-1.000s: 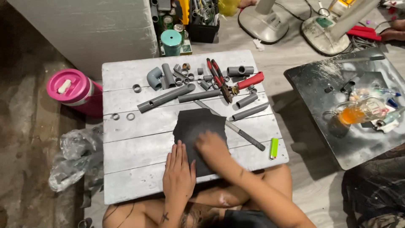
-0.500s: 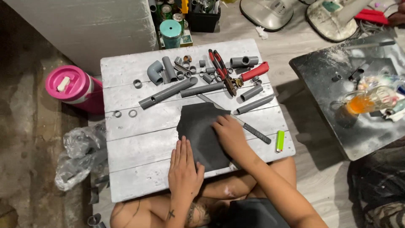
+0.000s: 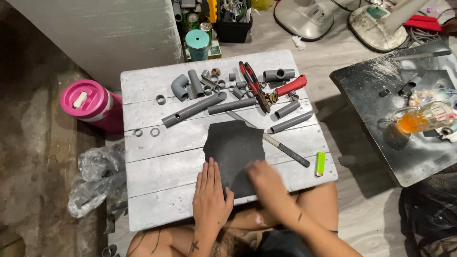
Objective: Sanding a small circular PVC component on a sheet of sandpaper on a wooden table.
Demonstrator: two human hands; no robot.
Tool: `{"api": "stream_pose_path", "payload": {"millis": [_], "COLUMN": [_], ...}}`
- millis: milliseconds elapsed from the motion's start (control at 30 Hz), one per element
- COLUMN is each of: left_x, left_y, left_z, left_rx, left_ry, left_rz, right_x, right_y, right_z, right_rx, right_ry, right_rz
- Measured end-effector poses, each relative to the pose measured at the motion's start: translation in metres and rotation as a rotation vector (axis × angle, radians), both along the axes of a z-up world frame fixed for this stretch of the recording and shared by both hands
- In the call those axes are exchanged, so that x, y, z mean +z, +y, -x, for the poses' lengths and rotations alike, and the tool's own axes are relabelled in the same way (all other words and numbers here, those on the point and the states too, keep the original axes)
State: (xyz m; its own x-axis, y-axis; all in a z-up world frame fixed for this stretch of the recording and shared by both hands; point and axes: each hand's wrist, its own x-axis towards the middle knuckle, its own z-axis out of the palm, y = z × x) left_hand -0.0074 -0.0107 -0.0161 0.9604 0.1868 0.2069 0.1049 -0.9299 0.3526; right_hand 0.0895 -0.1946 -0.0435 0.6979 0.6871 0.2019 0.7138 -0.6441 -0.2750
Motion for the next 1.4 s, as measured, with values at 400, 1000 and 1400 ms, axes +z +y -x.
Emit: {"api": "stream_pose_path", "payload": {"millis": [400,1000,1400], "left_x": [0.002,0.009,-0.001], "left_y": [-0.001,-0.003,-0.005], "left_z": [-0.001,0.0,0.002], "left_rx": [-0.006,0.009,0.015], "left_ry": [-0.008,0.029,-0.096], "left_rz": [-0.032,0.021,-0.051], "right_x": [0.024,0.021,0.029], "right_y": [0.023,0.027,0.028], "right_z": [0.005,-0.061,0.004], "right_rx": [0.244,-0.029,0.133], "right_ry": [0.011,-0.203,-0.061], "right_rz": [-0.03,0.115,0.13]}}
